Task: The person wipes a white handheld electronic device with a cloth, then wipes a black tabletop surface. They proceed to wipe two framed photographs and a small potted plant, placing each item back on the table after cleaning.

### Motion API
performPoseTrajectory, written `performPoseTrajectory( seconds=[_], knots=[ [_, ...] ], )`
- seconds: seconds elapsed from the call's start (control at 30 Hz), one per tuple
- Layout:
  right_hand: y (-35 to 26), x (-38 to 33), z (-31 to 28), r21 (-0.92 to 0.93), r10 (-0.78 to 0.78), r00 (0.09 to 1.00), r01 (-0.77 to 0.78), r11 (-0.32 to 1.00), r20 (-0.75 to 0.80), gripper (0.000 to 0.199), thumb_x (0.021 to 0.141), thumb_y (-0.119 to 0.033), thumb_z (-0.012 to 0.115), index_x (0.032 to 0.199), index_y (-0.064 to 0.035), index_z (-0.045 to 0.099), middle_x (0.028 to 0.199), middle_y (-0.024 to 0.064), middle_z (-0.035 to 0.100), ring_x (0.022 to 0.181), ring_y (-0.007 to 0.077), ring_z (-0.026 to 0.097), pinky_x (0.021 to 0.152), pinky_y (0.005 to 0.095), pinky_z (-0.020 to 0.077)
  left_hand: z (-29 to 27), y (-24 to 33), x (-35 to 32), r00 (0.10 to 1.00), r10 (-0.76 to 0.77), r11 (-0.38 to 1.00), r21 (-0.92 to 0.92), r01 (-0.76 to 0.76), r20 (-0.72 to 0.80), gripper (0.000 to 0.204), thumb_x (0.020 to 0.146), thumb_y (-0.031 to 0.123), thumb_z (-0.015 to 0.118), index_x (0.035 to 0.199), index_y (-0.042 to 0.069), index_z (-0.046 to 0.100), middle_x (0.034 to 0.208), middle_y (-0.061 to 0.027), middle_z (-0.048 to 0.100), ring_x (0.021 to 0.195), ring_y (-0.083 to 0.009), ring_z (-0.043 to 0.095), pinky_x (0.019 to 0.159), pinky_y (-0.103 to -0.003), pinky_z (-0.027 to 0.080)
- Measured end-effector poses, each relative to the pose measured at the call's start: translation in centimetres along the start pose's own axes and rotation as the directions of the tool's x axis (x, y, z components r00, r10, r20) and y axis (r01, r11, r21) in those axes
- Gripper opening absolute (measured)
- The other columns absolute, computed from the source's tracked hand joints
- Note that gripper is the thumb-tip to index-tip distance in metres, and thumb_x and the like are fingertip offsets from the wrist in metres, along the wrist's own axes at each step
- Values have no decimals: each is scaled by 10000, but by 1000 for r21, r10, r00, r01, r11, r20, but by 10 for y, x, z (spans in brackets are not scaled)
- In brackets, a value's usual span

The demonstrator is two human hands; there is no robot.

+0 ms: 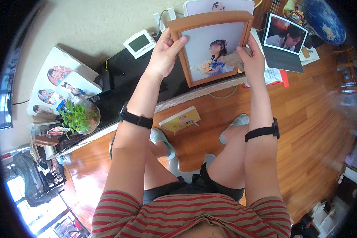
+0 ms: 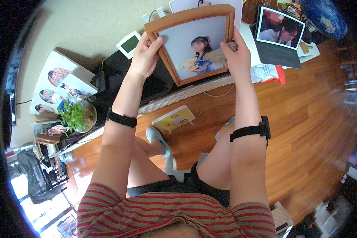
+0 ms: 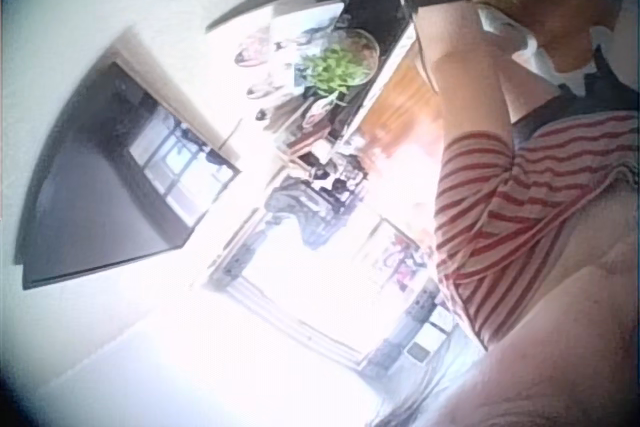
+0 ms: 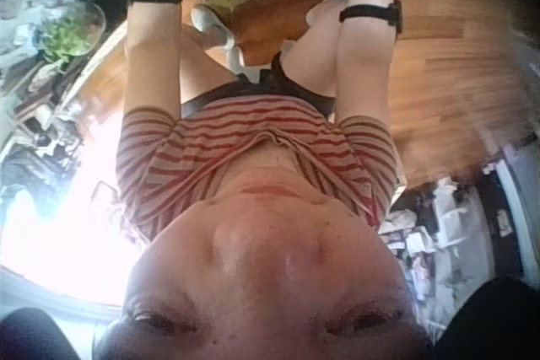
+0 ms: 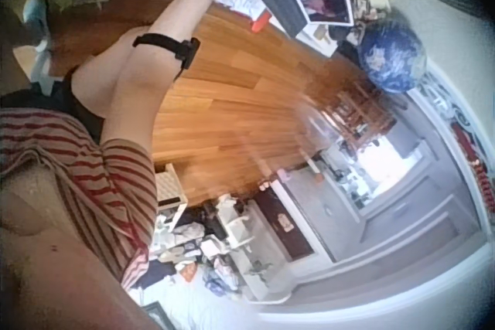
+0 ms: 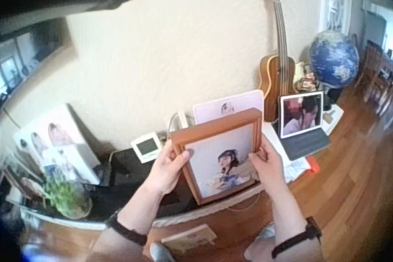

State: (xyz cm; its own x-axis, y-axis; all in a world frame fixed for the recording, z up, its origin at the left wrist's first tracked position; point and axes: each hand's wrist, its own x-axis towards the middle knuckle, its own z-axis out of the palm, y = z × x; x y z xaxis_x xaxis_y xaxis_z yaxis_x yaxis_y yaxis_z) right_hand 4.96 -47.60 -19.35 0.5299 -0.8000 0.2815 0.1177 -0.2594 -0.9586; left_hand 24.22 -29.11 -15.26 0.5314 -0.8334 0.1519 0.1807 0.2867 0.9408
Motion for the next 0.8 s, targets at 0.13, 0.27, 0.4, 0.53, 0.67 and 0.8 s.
performPoseTrajectory(
  seconds=[0.13, 0.27, 0.4, 0.53, 0.67, 0.8],
  knots=[
    [7, 0, 5, -144, -3, 999, 8, 990, 34, 638, 864, -76, 675, 1439, -15, 405, 1397, 180, 508, 1245, 222, 518, 1008, 311, 423, -9, -2, 2, 998, -56, 997, -62, 54, -34, 381, 957, 170, 619, 1299, 71, 486, 1201, -47, 586, 1131, -125, 536, 985, -310, 423],
    [10, -5, 10, -205, 20, 998, -7, 979, 61, 695, 859, -96, 683, 1469, -37, 355, 1437, 195, 462, 1301, 249, 474, 1049, 332, 392, -16, 2, 1, 999, -37, 999, 32, 38, -11, 407, 954, 183, 627, 1321, 85, 481, 1153, -34, 612, 1113, -130, 551, 989, -319, 429],
    [11, -7, 10, -300, -6, 999, 21, 954, 49, 762, 842, -143, 707, 1489, -53, 316, 1429, 213, 462, 1324, 278, 453, 1077, 357, 364, -17, 2, -1, 996, -76, 996, 50, 78, -48, 519, 952, 224, 630, 1412, 110, 418, 1266, -70, 574, 1178, -155, 530, 1028, -341, 410],
    [11, -10, -2, -325, 15, 1000, -13, 946, 3, 779, 822, -187, 725, 1488, -96, 330, 1405, 161, 503, 1288, 282, 489, 1054, 345, 388, -28, -11, -36, 958, 85, 985, 165, -40, -275, 542, 951, 278, 626, 1412, 87, 414, 1268, -97, 574, 1172, -186, 543, 999, -340, 431],
    [4, -14, -29, -366, -87, 994, 56, 929, -69, 561, 837, -158, 674, 1370, -108, 508, 1220, 76, 651, 1078, 197, 607, 941, 308, 454, -58, -46, -128, 926, -21, 937, 316, 151, -378, 267, 946, 285, 629, 1058, 42, 626, 836, -29, 648, 734, -111, 593, 669, -266, 495],
    [-9, -30, -58, -132, 71, 997, -75, 988, -32, 414, 859, -23, 577, 1272, -54, 590, 1083, 39, 693, 910, 76, 578, 812, 213, 444, -81, -114, -226, 866, -186, 304, 811, 499, -464, 392, 813, 279, 743, 1117, 53, 642, 920, -126, 692, 837, -237, 660, 764, -350, 529]
  ],
)
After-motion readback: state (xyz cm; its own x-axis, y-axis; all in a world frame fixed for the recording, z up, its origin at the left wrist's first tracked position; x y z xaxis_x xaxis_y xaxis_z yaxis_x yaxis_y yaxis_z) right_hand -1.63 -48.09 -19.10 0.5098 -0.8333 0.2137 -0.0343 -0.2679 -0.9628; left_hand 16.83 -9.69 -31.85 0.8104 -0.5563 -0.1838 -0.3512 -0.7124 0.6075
